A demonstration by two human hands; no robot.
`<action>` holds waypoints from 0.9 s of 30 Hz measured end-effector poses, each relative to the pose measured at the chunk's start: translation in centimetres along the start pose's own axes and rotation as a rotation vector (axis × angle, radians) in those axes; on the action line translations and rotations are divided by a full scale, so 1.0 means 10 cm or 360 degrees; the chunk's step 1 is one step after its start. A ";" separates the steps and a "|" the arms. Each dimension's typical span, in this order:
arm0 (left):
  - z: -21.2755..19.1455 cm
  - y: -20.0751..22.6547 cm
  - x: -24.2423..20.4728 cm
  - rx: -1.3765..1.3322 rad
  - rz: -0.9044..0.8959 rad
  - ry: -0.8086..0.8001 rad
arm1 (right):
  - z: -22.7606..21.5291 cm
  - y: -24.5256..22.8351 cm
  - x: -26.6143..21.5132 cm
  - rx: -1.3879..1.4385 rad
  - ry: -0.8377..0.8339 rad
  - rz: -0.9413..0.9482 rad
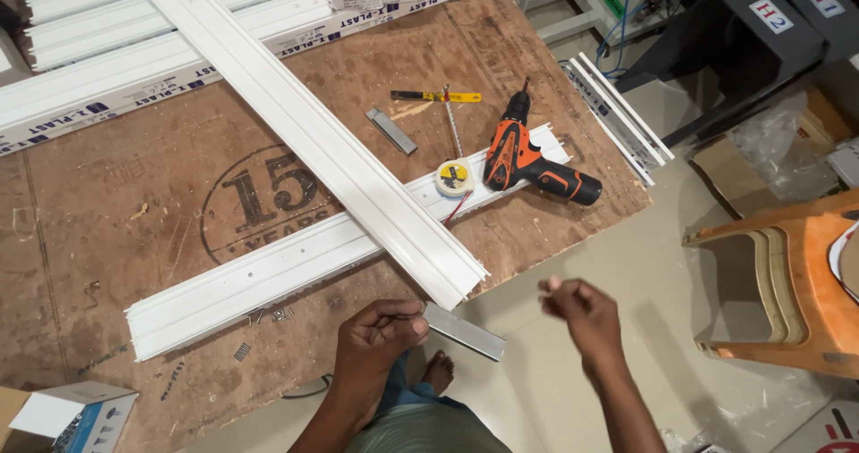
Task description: Measure, mark, and screw together plastic window frame components using a power drill and measuring tape.
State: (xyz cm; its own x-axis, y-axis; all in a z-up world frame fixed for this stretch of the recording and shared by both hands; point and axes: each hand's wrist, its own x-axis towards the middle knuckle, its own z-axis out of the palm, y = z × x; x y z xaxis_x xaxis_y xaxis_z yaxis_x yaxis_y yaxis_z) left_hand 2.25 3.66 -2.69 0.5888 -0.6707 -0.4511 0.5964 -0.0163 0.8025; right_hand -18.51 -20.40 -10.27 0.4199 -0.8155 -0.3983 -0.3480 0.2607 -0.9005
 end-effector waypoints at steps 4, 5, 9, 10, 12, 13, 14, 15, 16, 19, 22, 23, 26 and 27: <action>0.04 -0.02 0.03 -0.0042 0.0033 -0.0013 | 0.23 -0.20 -0.66 0.0359 -0.0280 0.0142; 0.07 -0.02 0.04 -0.0022 0.0024 -0.0009 | 0.28 -0.24 -0.79 0.0453 -0.0345 0.0229; 0.17 -0.02 0.07 0.0076 0.0020 -0.0077 | 0.34 -0.25 -1.04 0.0610 -0.0369 0.0384; 0.20 0.00 0.08 0.0084 0.0015 -0.0087 | 0.31 -0.21 -1.04 0.0619 -0.0359 0.0383; 0.26 0.03 0.08 0.0145 -0.0084 -0.0057 | 0.26 -0.14 -1.05 0.0644 -0.0256 0.0373; 0.27 0.01 0.09 0.0151 -0.0085 -0.0062 | 0.23 -0.09 -1.04 0.0650 -0.0251 0.0372; 0.28 -0.01 0.10 0.0212 -0.0082 -0.0103 | 0.20 -0.04 -1.04 0.0663 -0.0195 0.0362; 0.29 -0.03 0.10 0.0271 -0.0077 -0.0141 | 0.17 0.01 -1.02 0.0675 -0.0144 0.0351; 0.27 -0.06 0.12 0.0273 -0.0075 -0.0142 | 0.16 0.02 -1.02 0.0678 -0.0144 0.0349; 0.22 -0.13 0.15 0.0375 0.0101 -0.0115 | 0.14 0.04 -0.99 0.0663 0.0025 0.0365; 0.18 -0.14 0.15 0.0336 0.0166 -0.0035 | 0.19 0.01 -0.99 0.0642 0.0142 0.0397; 0.18 -0.13 0.16 0.0328 0.0181 0.0023 | 0.22 0.00 -0.98 0.0652 0.0146 0.0393; 0.16 -0.12 0.18 0.0372 0.0225 0.0148 | 0.29 -0.04 -0.99 0.0685 0.0144 0.0380; 0.15 -0.12 0.19 0.0423 0.0251 0.0218 | 0.32 -0.05 -0.99 0.0706 0.0136 0.0373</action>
State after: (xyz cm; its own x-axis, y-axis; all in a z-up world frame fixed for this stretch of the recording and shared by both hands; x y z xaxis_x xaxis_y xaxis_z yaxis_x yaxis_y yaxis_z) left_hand 1.81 1.30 -3.92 0.7411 -0.5746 -0.3474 0.3399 -0.1251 0.9321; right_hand -19.86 -10.79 -6.41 0.2963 -0.7433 -0.5997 -0.0272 0.6211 -0.7832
